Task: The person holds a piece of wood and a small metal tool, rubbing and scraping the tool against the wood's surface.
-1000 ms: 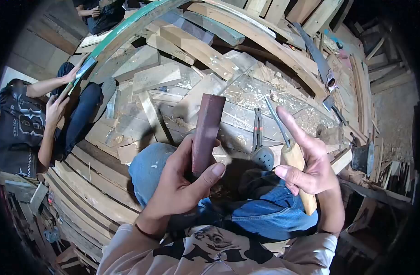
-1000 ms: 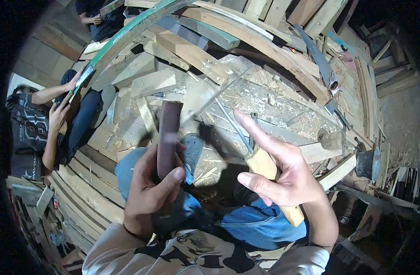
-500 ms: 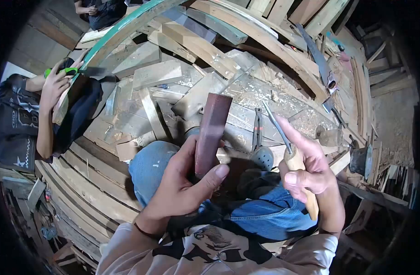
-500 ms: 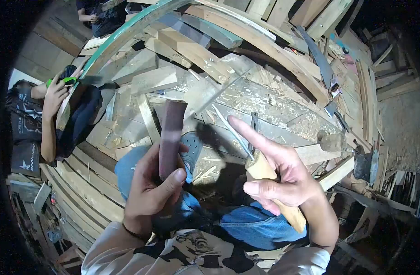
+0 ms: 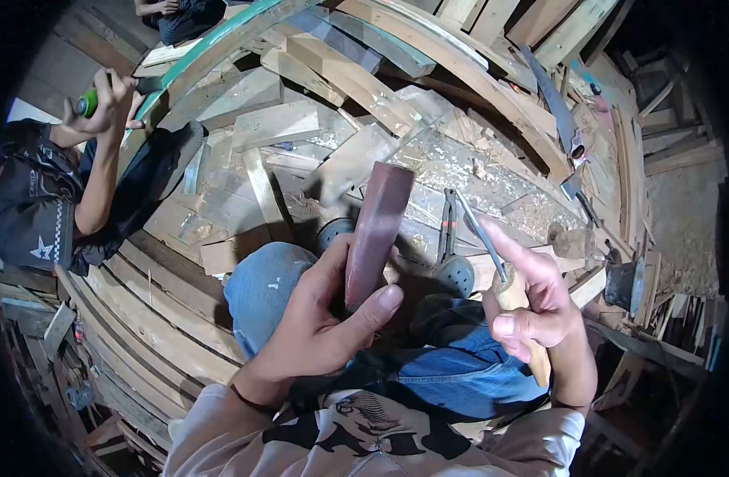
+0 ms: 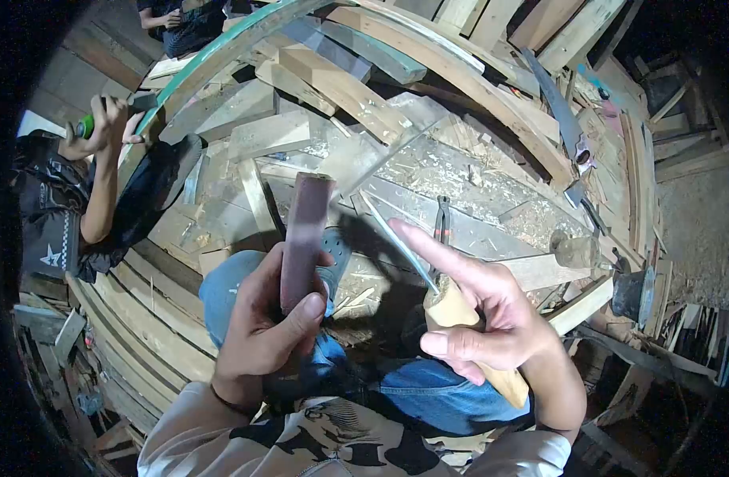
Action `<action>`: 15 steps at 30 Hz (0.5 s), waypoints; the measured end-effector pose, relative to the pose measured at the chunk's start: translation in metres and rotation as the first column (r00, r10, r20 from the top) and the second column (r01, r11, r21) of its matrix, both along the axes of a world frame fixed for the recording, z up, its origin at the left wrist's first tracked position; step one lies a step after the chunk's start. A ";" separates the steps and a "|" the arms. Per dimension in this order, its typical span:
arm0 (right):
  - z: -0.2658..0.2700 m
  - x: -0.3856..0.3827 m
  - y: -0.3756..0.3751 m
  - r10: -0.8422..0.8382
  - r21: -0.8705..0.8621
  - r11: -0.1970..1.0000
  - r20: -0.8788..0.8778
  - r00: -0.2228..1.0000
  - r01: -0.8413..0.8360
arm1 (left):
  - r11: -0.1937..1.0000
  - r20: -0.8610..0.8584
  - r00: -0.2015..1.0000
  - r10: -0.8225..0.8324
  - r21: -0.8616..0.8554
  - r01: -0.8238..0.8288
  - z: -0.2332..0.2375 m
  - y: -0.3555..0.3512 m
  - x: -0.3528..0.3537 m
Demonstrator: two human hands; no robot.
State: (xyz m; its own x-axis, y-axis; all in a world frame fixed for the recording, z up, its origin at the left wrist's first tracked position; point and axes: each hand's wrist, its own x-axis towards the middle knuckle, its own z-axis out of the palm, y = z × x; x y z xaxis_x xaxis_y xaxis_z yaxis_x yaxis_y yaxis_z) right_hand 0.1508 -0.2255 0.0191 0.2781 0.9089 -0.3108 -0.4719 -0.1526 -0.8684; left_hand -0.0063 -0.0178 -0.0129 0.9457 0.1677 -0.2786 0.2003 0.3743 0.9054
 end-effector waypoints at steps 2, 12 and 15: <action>0.000 0.000 0.001 0.017 -0.010 1.000 0.033 0.999 -0.017 | 0.999 0.003 1.000 0.030 0.014 -0.030 -0.003 -0.002 0.000; -0.005 -0.010 0.004 0.035 0.031 0.998 0.363 0.931 -0.050 | 1.000 -0.030 0.999 0.019 -0.021 -0.019 -0.003 -0.002 -0.001; -0.001 -0.014 0.007 0.020 -0.022 1.000 0.396 0.918 -0.013 | 1.000 0.007 1.000 0.023 -0.010 -0.023 -0.006 -0.001 -0.001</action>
State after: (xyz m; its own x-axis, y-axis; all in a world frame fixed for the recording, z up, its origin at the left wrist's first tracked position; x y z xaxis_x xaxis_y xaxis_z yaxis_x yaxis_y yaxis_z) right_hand 0.1370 -0.2187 0.0180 0.3670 0.9096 -0.1948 -0.0870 -0.1750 -0.9807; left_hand -0.0076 -0.0192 -0.0191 0.9437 0.1863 -0.2734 0.1850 0.3879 0.9029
